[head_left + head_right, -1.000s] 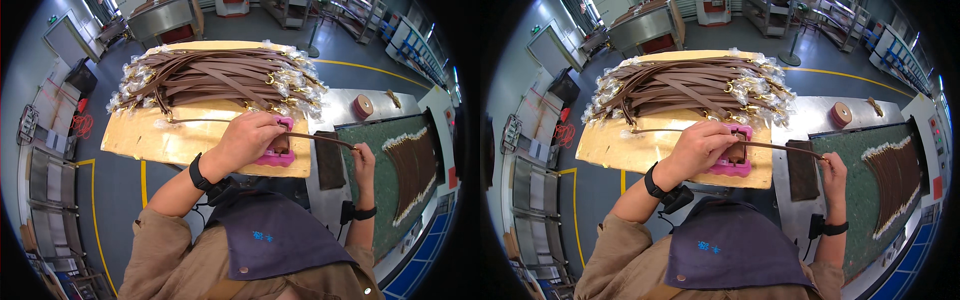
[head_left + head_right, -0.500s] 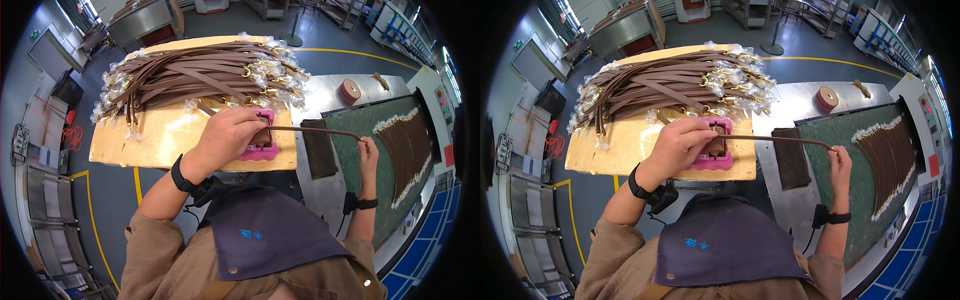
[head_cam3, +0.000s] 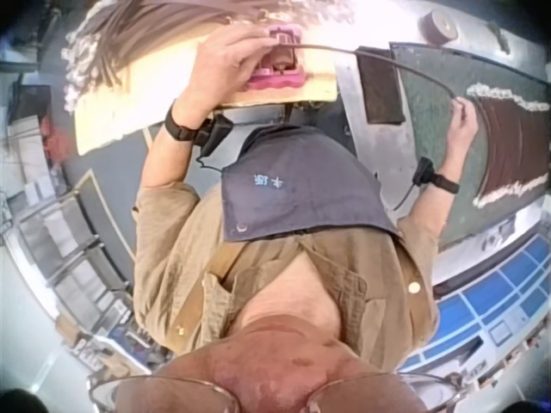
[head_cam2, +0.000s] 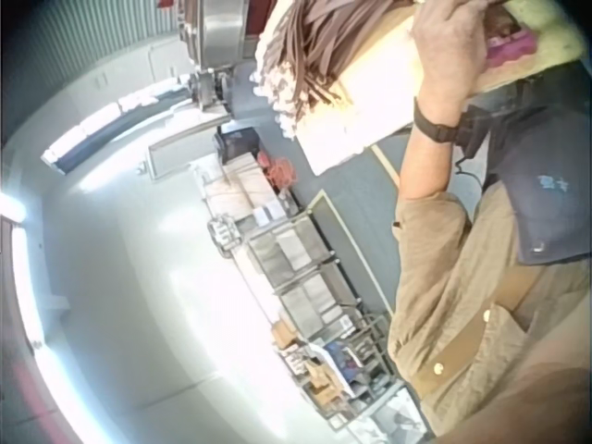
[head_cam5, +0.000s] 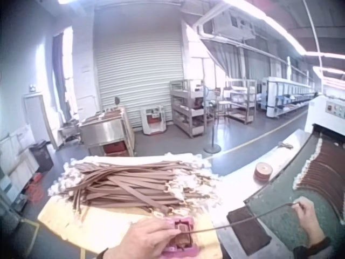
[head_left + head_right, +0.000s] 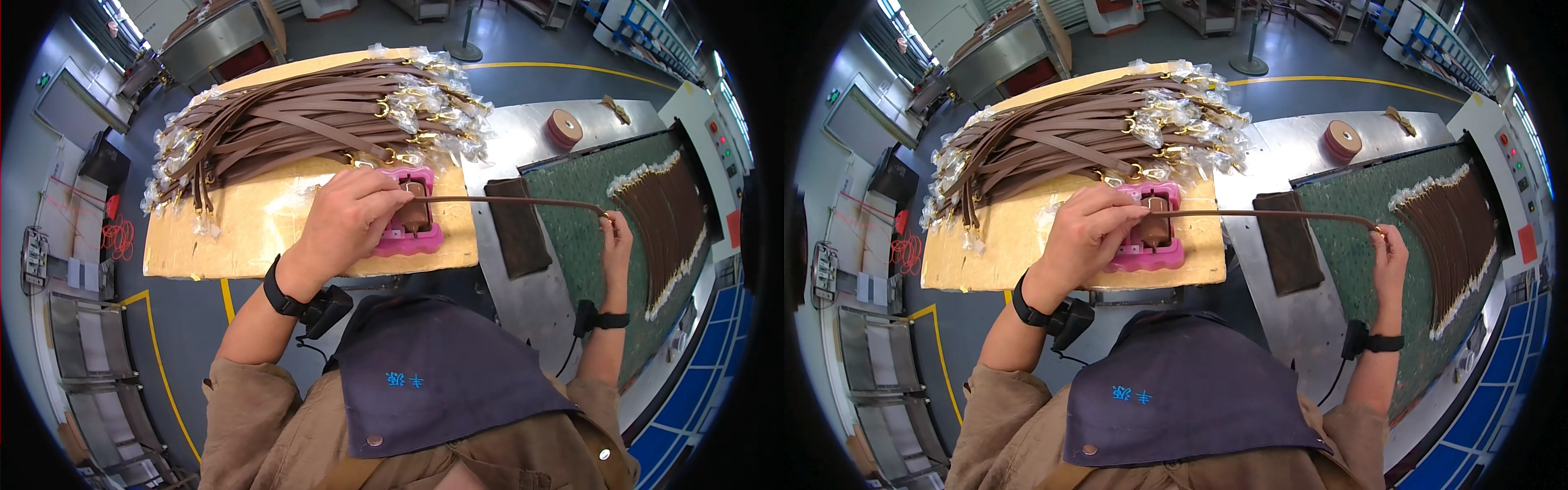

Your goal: Applying a finishing agent to the ends of leather straps and placing them onto a conveyor belt for drying.

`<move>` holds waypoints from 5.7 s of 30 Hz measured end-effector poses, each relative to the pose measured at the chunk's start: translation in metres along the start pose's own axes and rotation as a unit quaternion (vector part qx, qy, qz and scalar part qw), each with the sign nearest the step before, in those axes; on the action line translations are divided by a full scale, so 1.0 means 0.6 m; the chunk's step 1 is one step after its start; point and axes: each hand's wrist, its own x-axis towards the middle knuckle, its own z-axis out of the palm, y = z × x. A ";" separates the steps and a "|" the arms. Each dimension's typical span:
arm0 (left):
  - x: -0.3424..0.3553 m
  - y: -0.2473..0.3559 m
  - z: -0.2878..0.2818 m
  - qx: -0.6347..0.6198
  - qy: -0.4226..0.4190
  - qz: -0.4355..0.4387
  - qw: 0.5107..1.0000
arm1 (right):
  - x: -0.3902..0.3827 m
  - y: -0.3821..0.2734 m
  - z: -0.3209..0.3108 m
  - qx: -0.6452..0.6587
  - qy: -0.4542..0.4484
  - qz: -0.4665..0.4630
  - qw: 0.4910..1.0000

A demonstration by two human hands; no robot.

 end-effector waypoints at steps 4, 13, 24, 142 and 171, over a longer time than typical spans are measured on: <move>-0.001 -0.001 -0.005 0.029 -0.007 0.000 1.000 | -0.001 0.014 -0.016 -0.016 0.009 0.012 1.000; -0.003 -0.003 -0.010 0.054 -0.001 0.002 0.999 | -0.005 0.040 -0.035 -0.012 0.029 0.039 0.999; -0.010 -0.011 -0.007 0.031 -0.003 -0.019 0.999 | -0.008 0.071 -0.035 -0.032 0.032 0.073 0.996; 0.073 0.387 0.507 -0.836 -0.360 -0.260 0.321 | -0.344 -0.091 -0.163 0.764 0.122 0.147 0.616; 0.085 0.400 0.538 -0.659 -0.448 -0.249 0.550 | -0.355 -0.087 -0.152 0.754 0.211 0.173 0.598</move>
